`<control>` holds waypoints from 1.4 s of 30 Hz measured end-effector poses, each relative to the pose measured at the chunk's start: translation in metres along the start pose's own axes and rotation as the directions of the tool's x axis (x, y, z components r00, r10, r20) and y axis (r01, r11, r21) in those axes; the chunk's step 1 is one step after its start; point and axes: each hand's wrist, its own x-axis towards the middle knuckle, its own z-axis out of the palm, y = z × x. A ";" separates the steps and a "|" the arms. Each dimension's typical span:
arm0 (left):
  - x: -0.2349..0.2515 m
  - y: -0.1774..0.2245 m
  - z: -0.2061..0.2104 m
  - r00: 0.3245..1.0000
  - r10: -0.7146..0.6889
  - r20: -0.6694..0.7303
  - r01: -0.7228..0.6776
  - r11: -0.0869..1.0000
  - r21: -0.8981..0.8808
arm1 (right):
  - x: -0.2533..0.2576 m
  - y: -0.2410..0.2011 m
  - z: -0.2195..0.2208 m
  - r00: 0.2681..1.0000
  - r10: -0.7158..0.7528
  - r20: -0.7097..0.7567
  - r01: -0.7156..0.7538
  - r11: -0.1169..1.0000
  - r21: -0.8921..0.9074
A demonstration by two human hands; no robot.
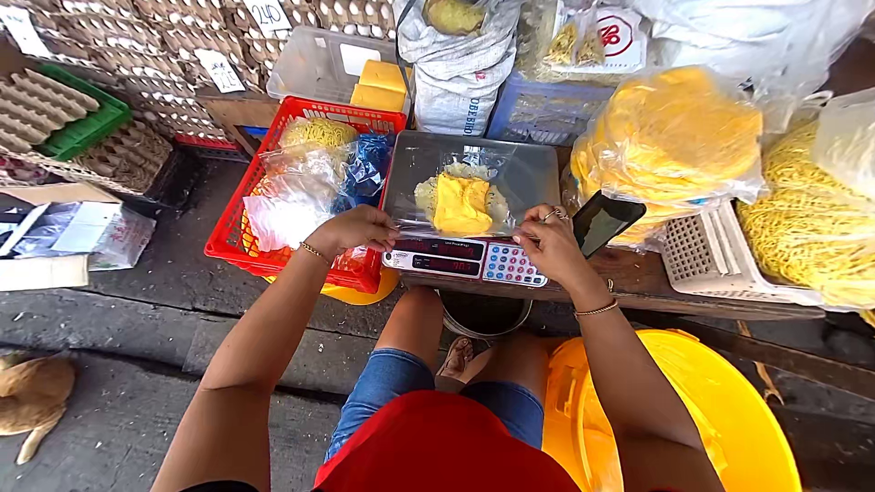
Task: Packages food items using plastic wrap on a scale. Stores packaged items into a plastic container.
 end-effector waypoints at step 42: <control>0.036 0.011 0.021 0.949 0.009 -0.316 -0.104 0.953 -0.286 | 0.046 -0.001 -0.024 0.871 0.486 0.071 -0.476 0.801 0.364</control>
